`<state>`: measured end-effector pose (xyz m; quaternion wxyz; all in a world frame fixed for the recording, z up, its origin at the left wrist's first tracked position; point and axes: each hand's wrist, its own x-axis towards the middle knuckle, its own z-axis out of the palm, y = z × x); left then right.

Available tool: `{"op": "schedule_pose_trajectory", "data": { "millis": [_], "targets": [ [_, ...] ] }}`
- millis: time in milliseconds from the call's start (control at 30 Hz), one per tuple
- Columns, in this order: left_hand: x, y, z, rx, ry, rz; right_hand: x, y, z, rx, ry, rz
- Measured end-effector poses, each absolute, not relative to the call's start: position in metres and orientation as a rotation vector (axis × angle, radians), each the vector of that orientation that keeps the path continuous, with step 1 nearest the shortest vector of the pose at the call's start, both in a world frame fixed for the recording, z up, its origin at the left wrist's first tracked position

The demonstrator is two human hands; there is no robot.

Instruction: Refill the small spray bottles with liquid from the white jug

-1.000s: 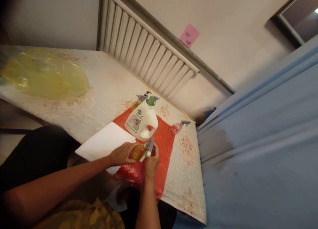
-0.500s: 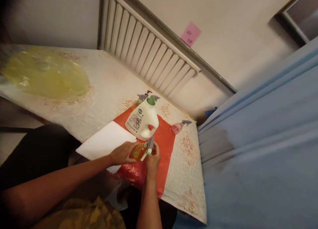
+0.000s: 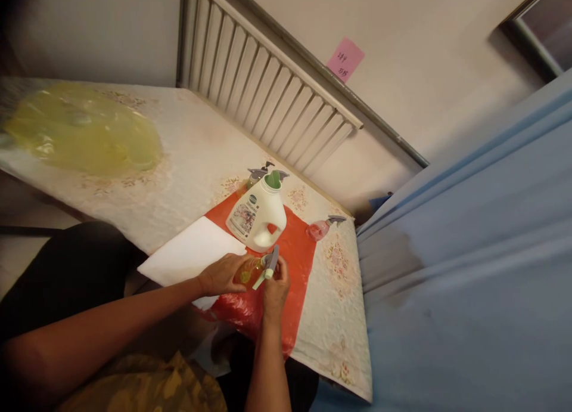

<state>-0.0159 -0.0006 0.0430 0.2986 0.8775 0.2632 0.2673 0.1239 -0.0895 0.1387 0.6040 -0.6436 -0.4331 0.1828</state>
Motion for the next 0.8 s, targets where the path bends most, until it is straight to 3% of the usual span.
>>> {"op": "schedule_pose_trajectory", "data": {
  "millis": [800],
  "targets": [
    [-0.015, 0.000, 0.044, 2.340, 0.694, 0.721, 0.133, -0.085, 0.136, -1.431, -0.995, 0.506]
  ]
}}
